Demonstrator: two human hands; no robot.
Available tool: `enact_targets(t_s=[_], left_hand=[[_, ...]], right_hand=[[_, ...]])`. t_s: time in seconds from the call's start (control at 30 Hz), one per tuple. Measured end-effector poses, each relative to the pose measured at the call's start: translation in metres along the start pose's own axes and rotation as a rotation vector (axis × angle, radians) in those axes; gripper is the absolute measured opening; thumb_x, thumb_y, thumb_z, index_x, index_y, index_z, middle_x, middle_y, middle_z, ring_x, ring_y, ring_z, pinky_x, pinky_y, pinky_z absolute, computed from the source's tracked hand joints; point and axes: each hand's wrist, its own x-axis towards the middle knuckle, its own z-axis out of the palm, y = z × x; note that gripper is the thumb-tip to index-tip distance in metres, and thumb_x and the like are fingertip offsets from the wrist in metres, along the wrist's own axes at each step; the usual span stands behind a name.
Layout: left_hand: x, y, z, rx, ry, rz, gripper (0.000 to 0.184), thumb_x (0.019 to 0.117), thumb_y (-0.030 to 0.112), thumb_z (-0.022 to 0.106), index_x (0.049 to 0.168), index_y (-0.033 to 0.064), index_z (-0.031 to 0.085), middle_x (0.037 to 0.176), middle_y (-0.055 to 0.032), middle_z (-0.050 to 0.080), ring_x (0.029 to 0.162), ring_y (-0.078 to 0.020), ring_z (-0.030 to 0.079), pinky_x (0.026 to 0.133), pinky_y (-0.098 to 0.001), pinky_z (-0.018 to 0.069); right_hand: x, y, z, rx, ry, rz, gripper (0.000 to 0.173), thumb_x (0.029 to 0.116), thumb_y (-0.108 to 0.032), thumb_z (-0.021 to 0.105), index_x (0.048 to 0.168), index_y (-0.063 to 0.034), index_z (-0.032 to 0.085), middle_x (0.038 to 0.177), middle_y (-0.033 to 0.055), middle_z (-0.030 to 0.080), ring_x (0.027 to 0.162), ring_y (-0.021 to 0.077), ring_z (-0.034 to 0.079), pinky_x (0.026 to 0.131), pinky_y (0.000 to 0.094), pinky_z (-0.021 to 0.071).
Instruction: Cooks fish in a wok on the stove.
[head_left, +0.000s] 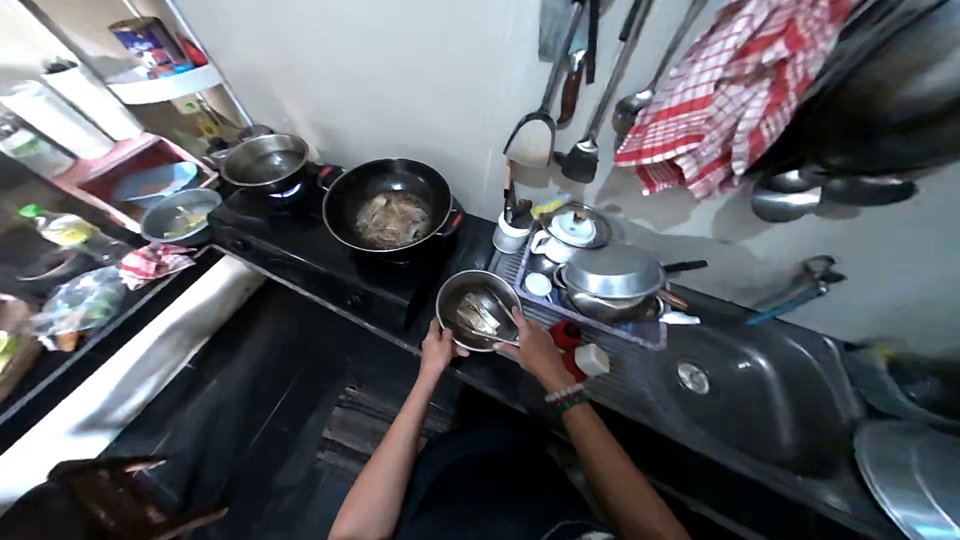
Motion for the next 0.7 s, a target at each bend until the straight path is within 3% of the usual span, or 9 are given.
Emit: enact_targets(t_s=[0.2,0.43,0.63,0.7], left_hand=[[-0.006,-0.002,-0.003,-0.07,-0.069,-0.042,0.049,0.1129,0.017,0.034,0.159,0.0065,0.025,0.096,-0.019,0.073,0.07,-0.0223,0.075,0.07,-0.0384,0.0655],[-0.028,-0.005,0.008,-0.13,-0.073,-0.071,0.056,0.1127,0.029,0.041,0.162,0.011,0.022,0.105,-0.0189,0.074,0.077,-0.024,0.076,0.073,-0.0399,0.0649],[-0.05,-0.012,0.002,-0.117,-0.02,-0.085,0.063,0.1116,0.041,0.04,0.162,0.0084,0.021,0.107,-0.023,0.072,0.079,-0.0284,0.076,0.076,-0.045,0.0644],[-0.06,-0.021,-0.008,-0.121,-0.016,-0.106,0.061,0.1119,0.04,0.039,0.161,0.007,0.025,0.106,-0.0226,0.073,0.081,-0.0285,0.076,0.078,-0.045,0.0638]], right_hand=[[-0.01,0.017,-0.014,0.024,0.11,-0.06,0.091,0.0876,-0.051,0.078,0.158,-0.0089,0.038,0.151,0.0275,0.046,0.135,0.0502,0.048,0.106,0.0675,0.0417],[-0.014,0.036,-0.026,0.06,0.156,-0.191,0.083,0.0892,-0.044,0.079,0.154,-0.0061,0.045,0.149,0.0288,0.048,0.133,0.0497,0.05,0.105,0.068,0.0428],[-0.024,0.029,-0.036,0.165,0.245,-0.391,0.072,0.0898,-0.034,0.079,0.149,-0.0022,0.052,0.142,0.0284,0.055,0.128,0.0452,0.056,0.108,0.0607,0.0454],[-0.026,0.02,-0.038,0.217,0.257,-0.468,0.068,0.0911,-0.033,0.077,0.147,-0.002,0.054,0.137,0.0274,0.059,0.119,0.0418,0.062,0.102,0.0576,0.05]])
